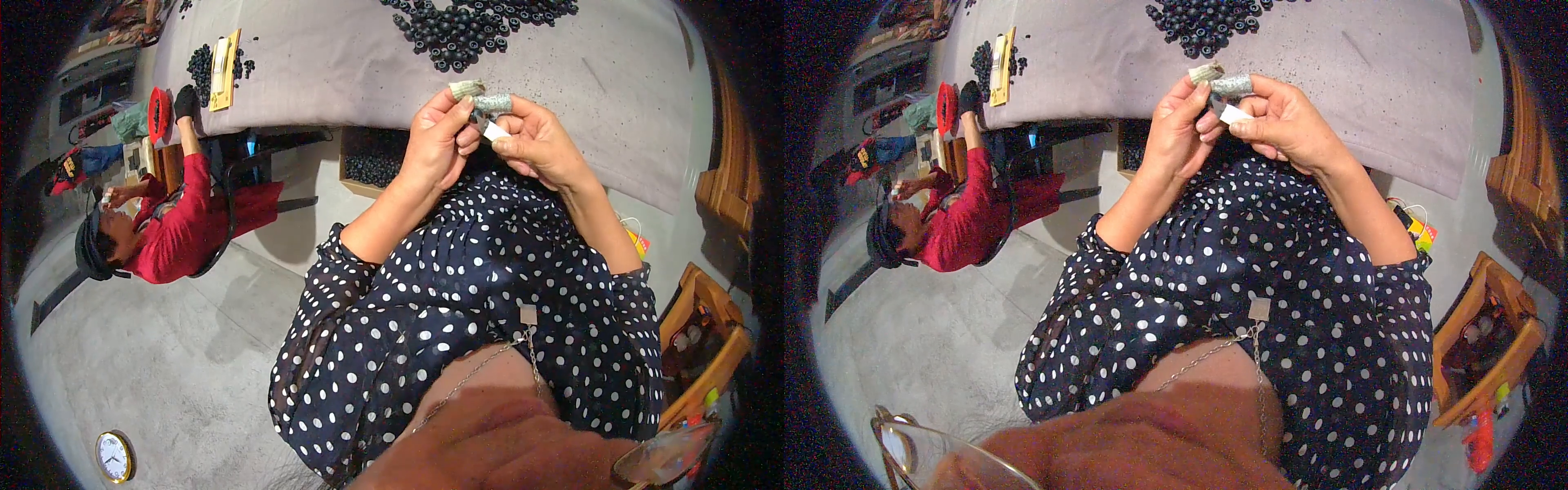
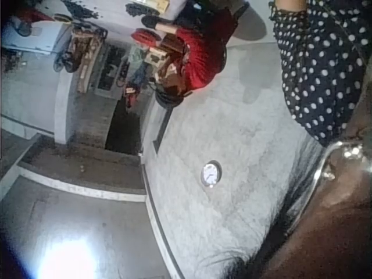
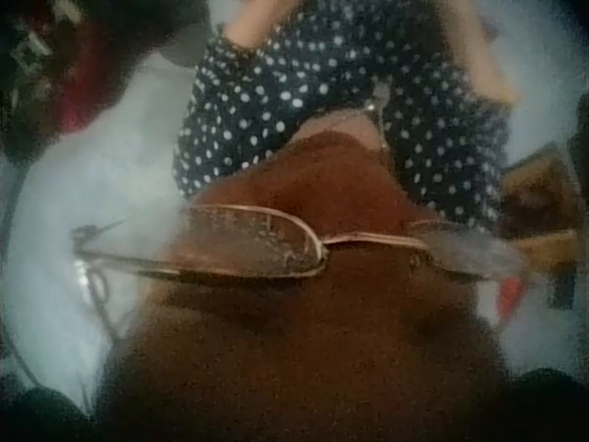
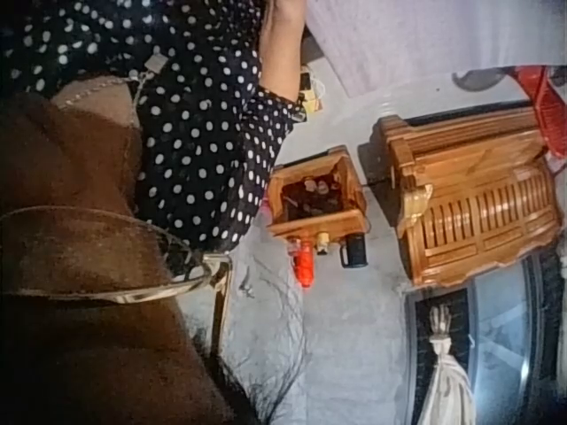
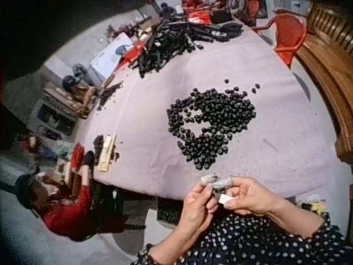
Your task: The person sorts and inspects small black plastic parts by hand at a workstation.
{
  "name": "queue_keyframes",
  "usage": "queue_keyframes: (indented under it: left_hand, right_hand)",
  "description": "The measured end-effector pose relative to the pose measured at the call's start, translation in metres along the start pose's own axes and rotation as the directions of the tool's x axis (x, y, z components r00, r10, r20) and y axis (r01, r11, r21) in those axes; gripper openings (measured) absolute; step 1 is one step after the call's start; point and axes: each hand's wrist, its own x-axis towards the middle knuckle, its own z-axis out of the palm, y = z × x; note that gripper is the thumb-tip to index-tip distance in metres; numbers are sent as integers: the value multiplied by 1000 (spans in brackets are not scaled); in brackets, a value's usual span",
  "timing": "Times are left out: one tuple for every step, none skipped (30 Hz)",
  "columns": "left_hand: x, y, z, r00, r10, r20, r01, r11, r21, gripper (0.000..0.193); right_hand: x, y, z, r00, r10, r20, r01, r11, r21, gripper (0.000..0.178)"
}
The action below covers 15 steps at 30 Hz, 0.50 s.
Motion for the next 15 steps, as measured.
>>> queue_keyframes:
  left_hand:
    - [0, -1, 0, 1000, 5, -2, -5, 1000, 17, 18]
    - [0, -1, -2, 1000, 7, -2, -7, 1000, 17, 18]
    - [0, -2, -4, 1000, 8, 3, -8, 1000, 5, 19]
    - [1, -3, -5, 1000, 8, 8, -8, 1000, -7, 19]
    - [1, -4, -7, 1000, 9, 9, -8, 1000, -7, 19]
    - [2, -5, -8, 1000, 3, 14, -3, 1000, -20, 19]
    - [2, -5, -8, 1000, -2, 19, 3, 999, -33, 19]
    - [2, -6, -7, 1000, -4, 20, 5, 999, -33, 19]
    - [1, -6, -6, 1000, -23, 18, 24, 999, -46, 20]
    - [1, -7, -5, 999, -43, 16, 44, 997, -58, 20]
    - [1, -6, -5, 999, -41, 15, 42, 997, -58, 20]
    - [1, -6, -6, 999, -41, 35, 43, 996, -73, 20]
    - [1, -6, -7, 998, -41, 55, 45, 995, -87, 20]
    - [2, -5, -8, 998, -41, 54, 45, 995, -87, 20]
    - [3, -4, -8, 998, -36, 58, 40, 996, -80, 20]
  right_hand:
    - [0, 0, 0, 1000, 0, -1, 0, 1000, -1, 26]
    - [0, 1, 0, 1000, 6, -8, -6, 1000, -6, 26]
    - [1, 1, -1, 1000, 11, -15, -11, 1000, -11, 25]
    - [1, 3, -1, 1000, 11, -13, -12, 1000, -11, 25]
    - [2, 6, -3, 1000, 13, -12, -13, 1000, -2, 25]
    - [2, 8, -4, 1000, 14, -12, -14, 1000, 7, 26]
    - [3, 9, -6, 1000, 15, -12, -14, 1000, 6, 26]
    - [3, 10, -7, 999, 26, -37, -25, 999, 25, 25]
    - [3, 11, -8, 997, 38, -62, -35, 998, 45, 25]
    - [2, 11, -9, 997, 38, -64, -35, 998, 45, 25]
    - [2, 11, -9, 998, 39, -59, -37, 999, 40, 25]
    - [2, 11, -9, 998, 41, -53, -39, 999, 34, 26]
    - [2, 9, -8, 998, 41, -52, -39, 999, 33, 26]
    - [0, 7, -6, 999, 22, -30, -22, 1000, 13, 27]
    - [-1, 6, -4, 1000, 5, -8, -5, 1000, -7, 28]
